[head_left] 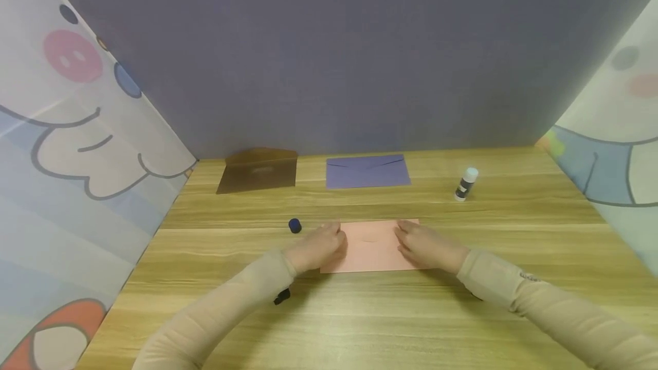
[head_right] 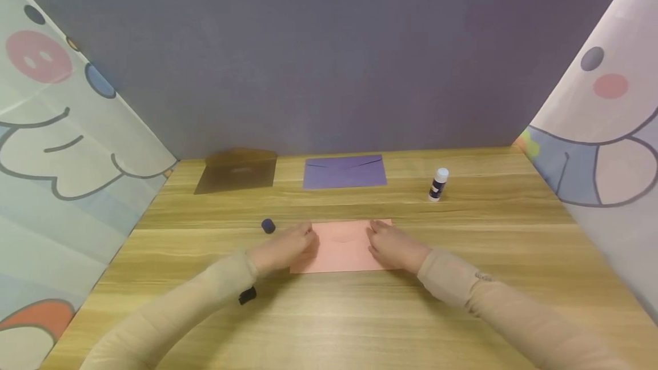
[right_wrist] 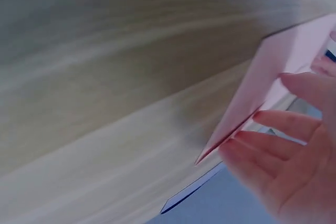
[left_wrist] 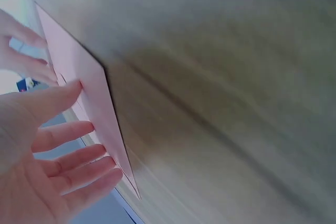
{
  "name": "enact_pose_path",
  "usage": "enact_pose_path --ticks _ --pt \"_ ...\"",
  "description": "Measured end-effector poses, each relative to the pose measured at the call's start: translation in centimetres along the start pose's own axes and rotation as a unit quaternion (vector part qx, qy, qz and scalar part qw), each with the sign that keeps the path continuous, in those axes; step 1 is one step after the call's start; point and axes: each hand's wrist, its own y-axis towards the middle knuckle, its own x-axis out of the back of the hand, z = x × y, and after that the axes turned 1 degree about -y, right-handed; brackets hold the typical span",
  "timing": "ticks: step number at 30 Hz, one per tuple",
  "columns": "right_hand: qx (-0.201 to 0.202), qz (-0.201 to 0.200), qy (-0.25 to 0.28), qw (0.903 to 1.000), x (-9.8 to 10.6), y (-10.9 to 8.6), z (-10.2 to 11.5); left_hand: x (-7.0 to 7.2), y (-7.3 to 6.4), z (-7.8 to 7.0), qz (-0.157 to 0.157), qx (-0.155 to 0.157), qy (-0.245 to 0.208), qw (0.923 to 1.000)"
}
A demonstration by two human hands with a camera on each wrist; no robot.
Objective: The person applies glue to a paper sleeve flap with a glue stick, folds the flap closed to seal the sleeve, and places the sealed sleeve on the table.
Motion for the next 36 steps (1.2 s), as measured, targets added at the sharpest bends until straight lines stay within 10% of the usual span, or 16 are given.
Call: enact_pose_path --ticks 9,14,21,30,36 --pt "-0.081 -0.044 0.066 0.9936 1.0 -0.3 -0.2 0.1 -0.3 -0.9 -0.06 0.024 -0.021 0.9977" --pt "-0.18 -0.04 0.251 0.9502 2.1 -1.1 -0.4 0.1 -1.2 -0.8 -0.069 0.108 -0.147 0.9808" --pt "-0.261 0.014 0.45 0.854 3.3 -2.3 -0.8 0.3 -2.6 -0.8 -0.08 0.229 -0.381 0.8919" --pt "-0.321 0.038 0.578 0.7497 4.1 -3.7 -0.9 0.9 -3.4 -1.1 -0.09 0.342 -0.535 0.7676" --pt "-0.335 0.047 0.626 0.7028 4.2 -4.2 -1.0 1.1 -3.6 -1.1 -0.084 0.361 -0.578 0.7275"
